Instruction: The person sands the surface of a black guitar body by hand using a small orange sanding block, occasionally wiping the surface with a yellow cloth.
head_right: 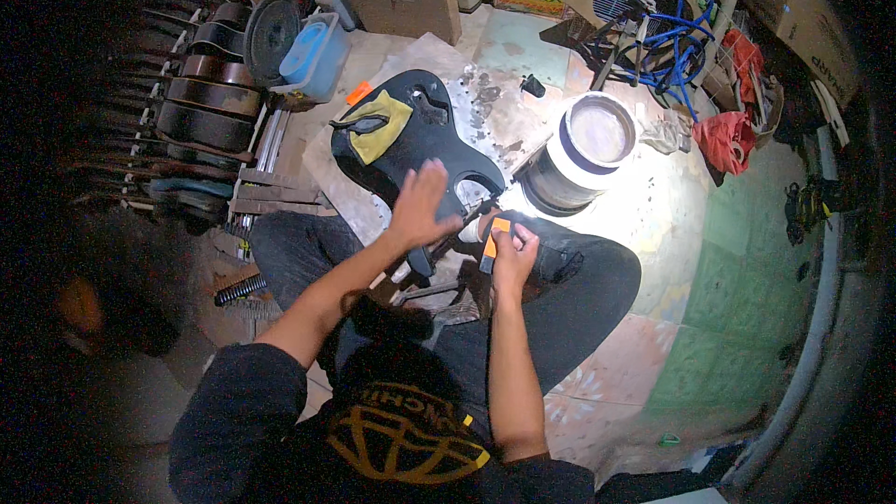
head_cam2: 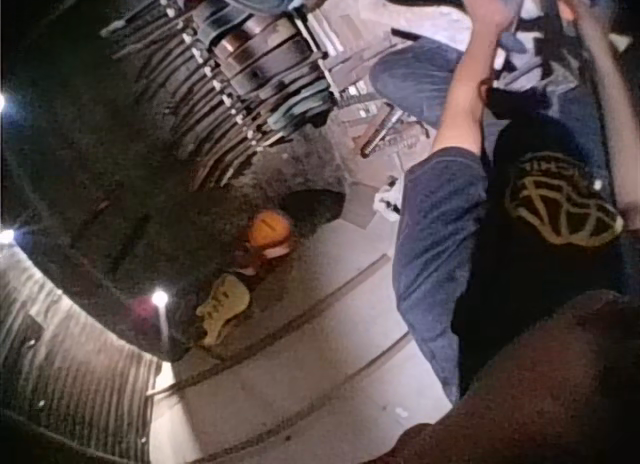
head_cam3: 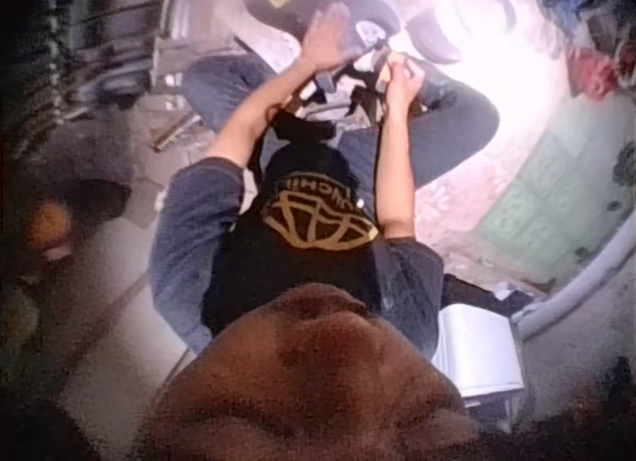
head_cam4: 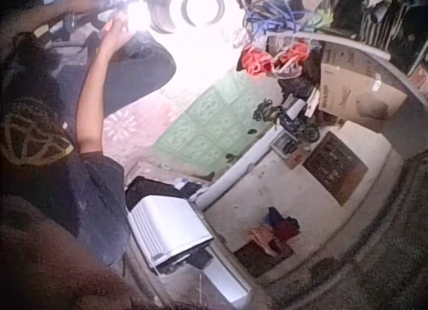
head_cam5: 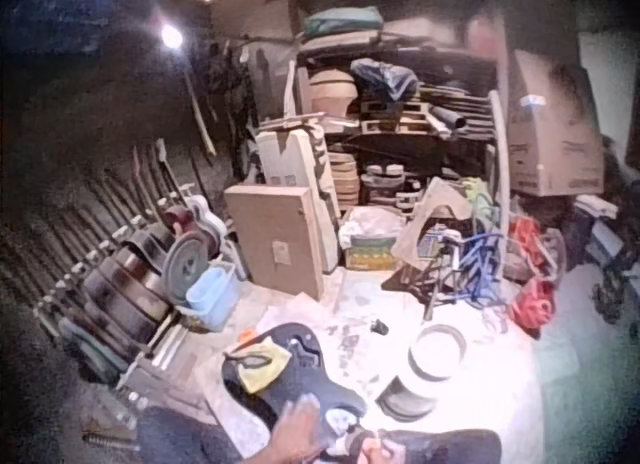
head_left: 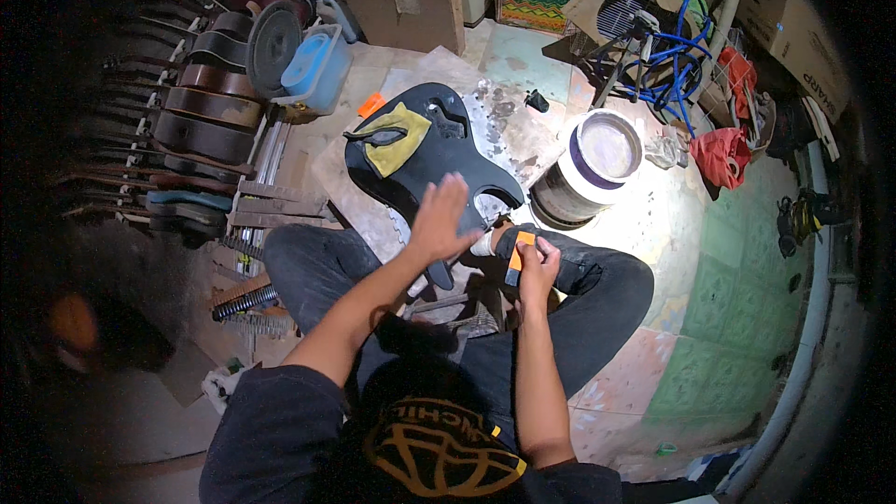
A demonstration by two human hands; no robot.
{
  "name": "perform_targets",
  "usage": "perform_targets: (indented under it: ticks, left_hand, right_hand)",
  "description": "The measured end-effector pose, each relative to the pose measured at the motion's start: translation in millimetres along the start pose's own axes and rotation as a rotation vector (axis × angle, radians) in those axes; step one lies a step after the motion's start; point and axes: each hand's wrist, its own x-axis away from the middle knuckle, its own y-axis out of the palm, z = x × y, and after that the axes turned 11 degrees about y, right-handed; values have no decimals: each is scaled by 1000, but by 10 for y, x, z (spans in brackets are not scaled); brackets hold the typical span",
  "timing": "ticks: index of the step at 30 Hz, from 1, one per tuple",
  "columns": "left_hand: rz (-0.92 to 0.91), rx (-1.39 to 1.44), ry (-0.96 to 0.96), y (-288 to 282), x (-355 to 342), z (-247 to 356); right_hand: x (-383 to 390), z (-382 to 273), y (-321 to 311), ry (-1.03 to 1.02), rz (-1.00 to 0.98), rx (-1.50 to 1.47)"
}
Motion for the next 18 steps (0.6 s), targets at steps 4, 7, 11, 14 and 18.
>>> perform_targets:
  ticks: [4,7,11,14,18]
  left_hand:
    - [-307,150,509,-14,428,310]
    - [-215,181,568,77,413,-81]
    - [6,-29,-92,-68,136,-439]
    - [107,-62,-216,-16,135,-539]
    - [-149,25,151,-12,296,170]
  right_hand:
    - [-1,-12,22,48,-20,-26]
    - [35,0,76,32,-33,-30]
    - [43,38,34,47,-40,-43]
    - [36,-1,61,53,-53,-100]
    - [-5,-31,44,62,-30,-110]
